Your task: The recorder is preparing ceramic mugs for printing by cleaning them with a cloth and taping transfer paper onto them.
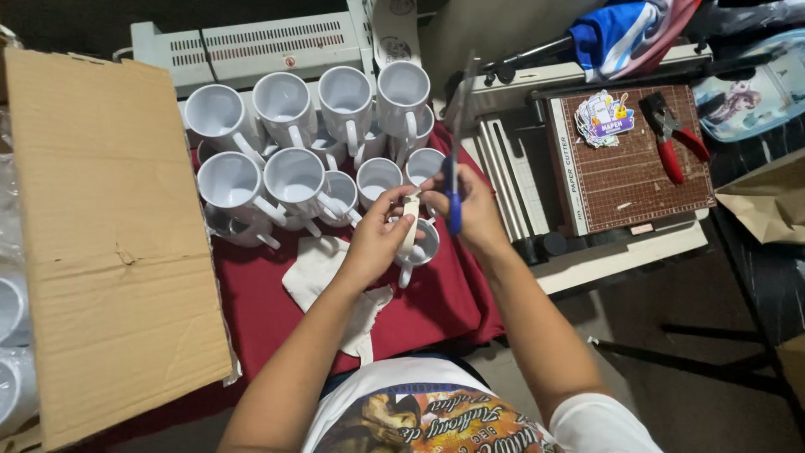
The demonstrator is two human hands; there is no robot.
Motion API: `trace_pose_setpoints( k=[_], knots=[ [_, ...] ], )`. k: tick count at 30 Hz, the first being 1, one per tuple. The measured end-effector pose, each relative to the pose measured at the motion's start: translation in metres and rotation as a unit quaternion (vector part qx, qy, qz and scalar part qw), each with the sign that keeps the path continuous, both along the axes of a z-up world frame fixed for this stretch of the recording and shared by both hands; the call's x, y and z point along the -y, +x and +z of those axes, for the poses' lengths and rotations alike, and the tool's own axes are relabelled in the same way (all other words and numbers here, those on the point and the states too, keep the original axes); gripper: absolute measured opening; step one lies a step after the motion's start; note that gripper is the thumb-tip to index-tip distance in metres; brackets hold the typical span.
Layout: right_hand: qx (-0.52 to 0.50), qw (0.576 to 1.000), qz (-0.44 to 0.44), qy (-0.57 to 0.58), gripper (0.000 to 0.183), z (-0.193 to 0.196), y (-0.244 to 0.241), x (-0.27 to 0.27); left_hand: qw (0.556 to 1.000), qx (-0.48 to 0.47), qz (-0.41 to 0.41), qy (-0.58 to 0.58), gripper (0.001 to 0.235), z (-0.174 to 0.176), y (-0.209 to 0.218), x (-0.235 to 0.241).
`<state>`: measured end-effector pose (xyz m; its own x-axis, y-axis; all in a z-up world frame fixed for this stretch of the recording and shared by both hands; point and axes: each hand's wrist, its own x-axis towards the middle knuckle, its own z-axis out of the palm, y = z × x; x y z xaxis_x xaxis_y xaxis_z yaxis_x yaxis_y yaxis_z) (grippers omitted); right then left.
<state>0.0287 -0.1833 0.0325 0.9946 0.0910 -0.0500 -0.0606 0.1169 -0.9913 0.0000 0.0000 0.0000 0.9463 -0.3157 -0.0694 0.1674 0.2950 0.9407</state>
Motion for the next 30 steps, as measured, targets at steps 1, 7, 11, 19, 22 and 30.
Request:
trace_pose_setpoints(
  k=[1, 7, 11, 19, 22, 30],
  knots=[
    [-0.001, 1.000, -0.001, 0.000, 0.030, -0.001, 0.000, -0.002, 1.000, -0.001, -0.001, 0.000, 0.046, 0.002, -0.001, 0.001],
    [-0.020, 0.999, -0.005, 0.029, 0.027, -0.006, -0.002, -0.007, 0.999, -0.011, -0.003, 0.037, 0.047, 0.008, -0.005, -0.001],
    [0.001, 0.999, -0.039, 0.006, 0.026, -0.008, 0.000, 0.001, 0.991, 0.013, 0.049, 0.124, 0.062, -0.008, -0.002, -0.009],
    [0.045, 0.955, -0.010, -0.291, 0.022, -0.077, -0.005, 0.003, 0.966, 0.052, 0.144, 0.210, 0.065, 0.009, -0.011, -0.037],
    [0.066, 0.938, 0.012, -0.340, 0.029, -0.092, -0.005, 0.000, 0.962, 0.072, 0.153, 0.216, 0.065, 0.009, -0.014, -0.038],
    [0.100, 0.915, 0.025, -0.390, 0.032, -0.111, 0.003, 0.000, 0.967, 0.026, 0.150, 0.204, 0.066, 0.014, -0.018, -0.042]
  ],
)
